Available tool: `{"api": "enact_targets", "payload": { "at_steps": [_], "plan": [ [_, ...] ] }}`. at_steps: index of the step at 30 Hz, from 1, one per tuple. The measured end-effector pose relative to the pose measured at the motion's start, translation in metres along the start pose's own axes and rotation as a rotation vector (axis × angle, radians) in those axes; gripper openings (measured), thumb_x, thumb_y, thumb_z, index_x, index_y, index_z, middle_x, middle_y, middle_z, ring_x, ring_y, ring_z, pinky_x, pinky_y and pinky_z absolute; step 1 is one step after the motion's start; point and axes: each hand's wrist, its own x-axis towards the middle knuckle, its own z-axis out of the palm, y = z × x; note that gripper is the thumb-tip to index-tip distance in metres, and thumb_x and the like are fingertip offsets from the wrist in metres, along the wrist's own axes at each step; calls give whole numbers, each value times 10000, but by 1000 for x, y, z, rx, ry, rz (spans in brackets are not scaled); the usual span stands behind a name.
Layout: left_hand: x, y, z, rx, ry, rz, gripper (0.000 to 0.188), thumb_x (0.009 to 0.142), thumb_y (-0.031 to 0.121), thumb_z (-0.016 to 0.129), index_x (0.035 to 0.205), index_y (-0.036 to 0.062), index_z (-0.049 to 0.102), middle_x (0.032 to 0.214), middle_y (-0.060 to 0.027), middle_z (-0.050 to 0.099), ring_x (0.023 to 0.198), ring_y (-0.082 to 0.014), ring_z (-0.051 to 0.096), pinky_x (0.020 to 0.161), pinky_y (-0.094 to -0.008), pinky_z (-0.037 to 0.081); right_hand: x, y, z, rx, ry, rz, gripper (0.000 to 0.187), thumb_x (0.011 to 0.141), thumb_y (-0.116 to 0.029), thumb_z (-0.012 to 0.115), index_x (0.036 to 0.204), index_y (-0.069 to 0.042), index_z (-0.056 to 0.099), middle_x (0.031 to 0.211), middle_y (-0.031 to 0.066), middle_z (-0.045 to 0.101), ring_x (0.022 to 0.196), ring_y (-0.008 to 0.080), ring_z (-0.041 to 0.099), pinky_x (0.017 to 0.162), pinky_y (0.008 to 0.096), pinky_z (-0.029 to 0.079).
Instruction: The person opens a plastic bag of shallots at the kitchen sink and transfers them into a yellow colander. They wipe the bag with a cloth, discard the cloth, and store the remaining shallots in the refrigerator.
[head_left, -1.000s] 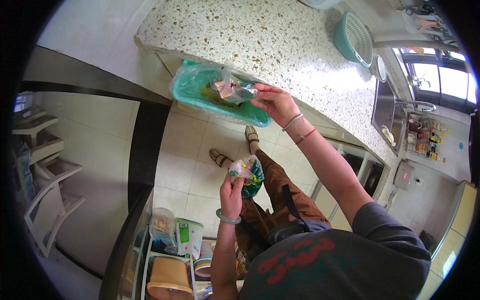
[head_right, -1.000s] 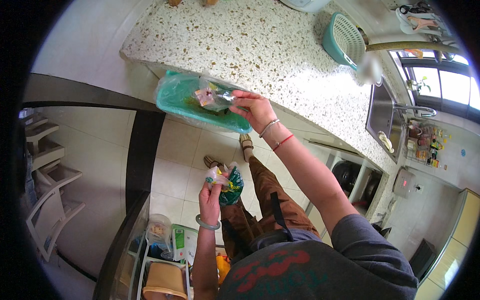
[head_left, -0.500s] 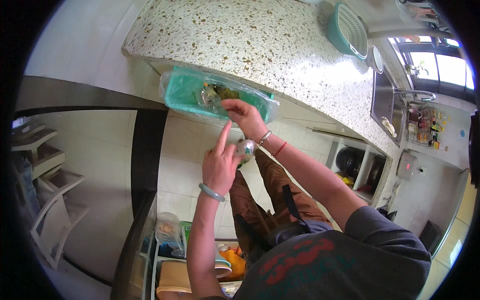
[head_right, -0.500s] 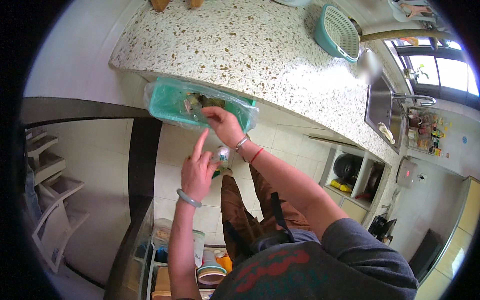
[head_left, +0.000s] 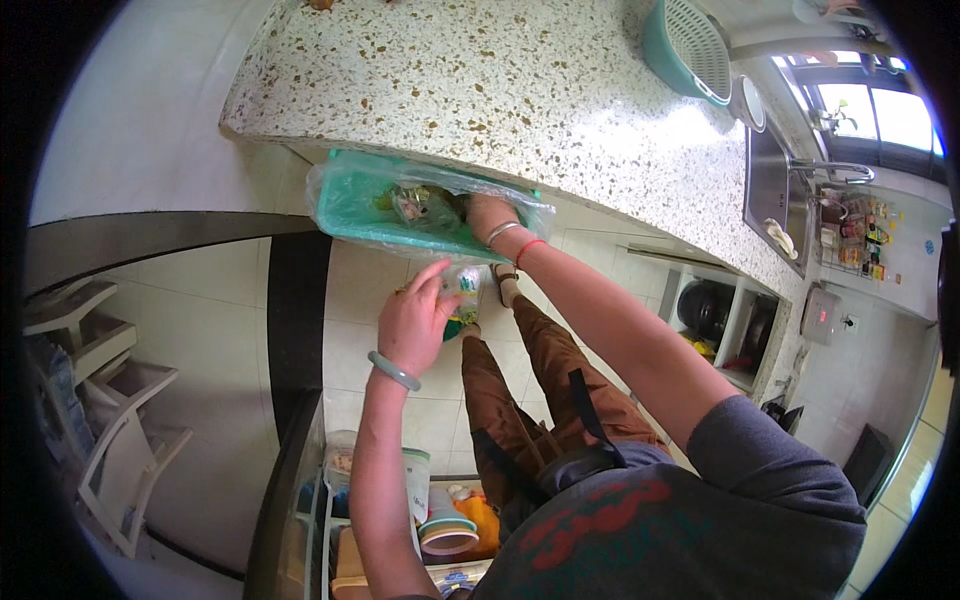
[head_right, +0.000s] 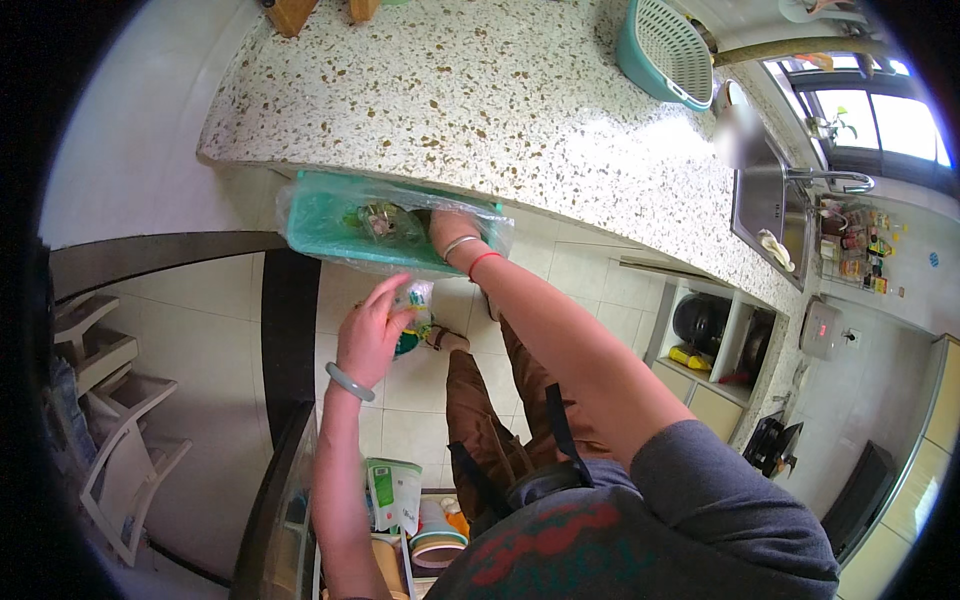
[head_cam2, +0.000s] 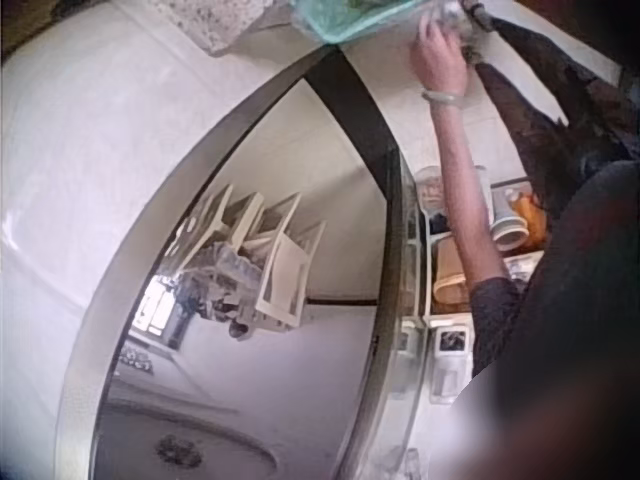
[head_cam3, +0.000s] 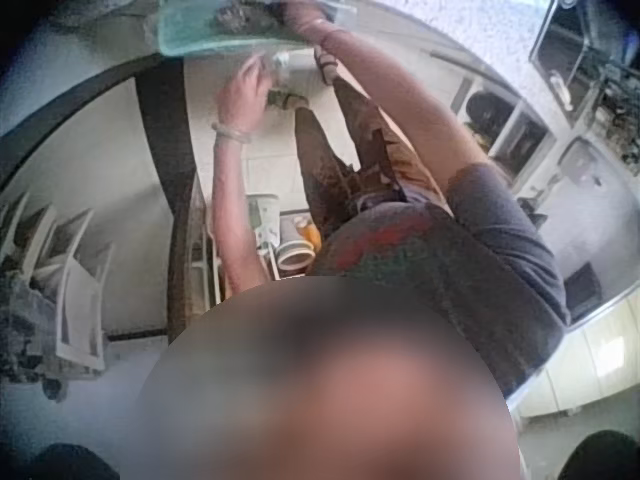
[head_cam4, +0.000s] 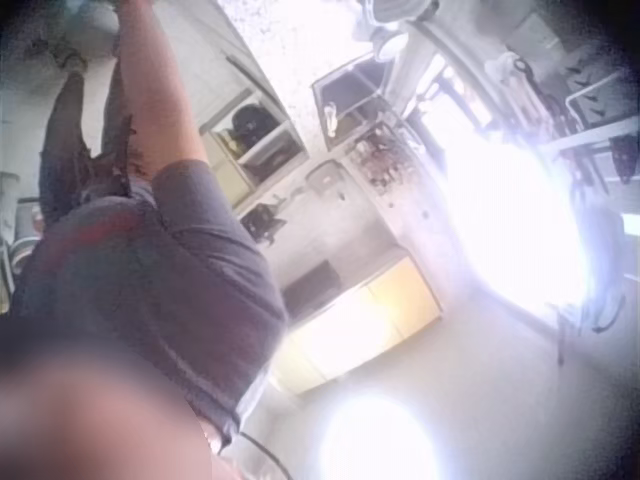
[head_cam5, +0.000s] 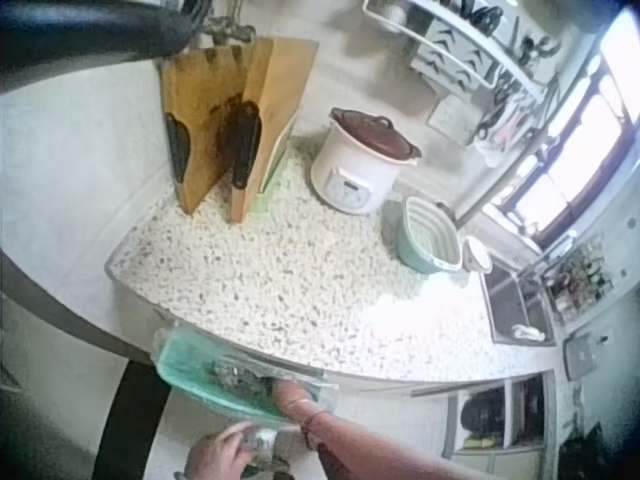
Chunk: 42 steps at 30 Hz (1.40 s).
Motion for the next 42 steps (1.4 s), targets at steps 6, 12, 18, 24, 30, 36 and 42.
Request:
{"api": "enact_targets", "payload": {
  "at_steps": [6, 12, 18, 24, 30, 36, 42],
  "plan": [
    [-21, 7, 6, -185, 46, -100, 366, 878, 178, 579, 1227, 75, 540, 1172, -117, 592, 998, -325, 595, 840, -373, 465, 16, -17, 5, -69, -68, 37, 360, 918, -228, 419, 1175, -45, 593, 1234, 209, 558, 1131, 374, 543, 950, 467, 435],
    [-31, 3, 18, -319, 183, -84, 308, 887, 172, 581, 1163, 38, 558, 1092, -129, 617, 940, -319, 608, 810, -366, 472, 27, 1, 20, -25, 31, 107, 449, 886, -418, 487, 1115, -62, 634, 1173, 198, 600, 1066, 378, 582, 891, 461, 471],
    [-41, 0, 18, -565, 211, -171, 248, 908, 181, 572, 1093, 15, 560, 1008, -143, 615, 906, -309, 607, 792, -355, 467, 25, 5, 16, -18, -6, 87, 510, 874, -523, 474, 1133, -112, 629, 1146, 184, 615, 1039, 378, 590, 876, 455, 476],
    [-43, 1, 18, -581, 216, -165, 231, 928, 184, 550, 1069, 0, 555, 957, -143, 606, 878, -302, 603, 783, -350, 464, 26, -2, 11, -32, -127, 100, 375, 884, -314, 473, 1127, -71, 623, 1160, 194, 605, 1040, 366, 596, 868, 453, 492],
    [-45, 0, 21, -630, 210, -181, 236, 930, 186, 548, 1063, -8, 558, 961, -140, 606, 883, -299, 602, 789, -347, 464, 17, -12, -7, 8, -89, 34, 337, 901, -218, 443, 1136, -49, 617, 1210, 191, 579, 1095, 361, 569, 905, 444, 479],
    [-49, -3, 26, -617, 230, -194, 239, 927, 183, 551, 1072, -6, 564, 984, -152, 612, 895, -298, 605, 798, -347, 465, 21, -15, -3, -9, -119, 64, 362, 912, -265, 435, 1144, -55, 617, 1226, 191, 573, 1117, 361, 557, 924, 438, 470],
    [-50, 2, 28, -641, 225, -198, 236, 928, 178, 549, 1078, -4, 563, 969, -148, 620, 888, -292, 607, 799, -342, 464, 18, 1, 7, 74, 45, 8, 342, 852, -320, 543, 1024, -42, 643, 1093, 217, 612, 1006, 378, 590, 868, 444, 474]
  ]
}}
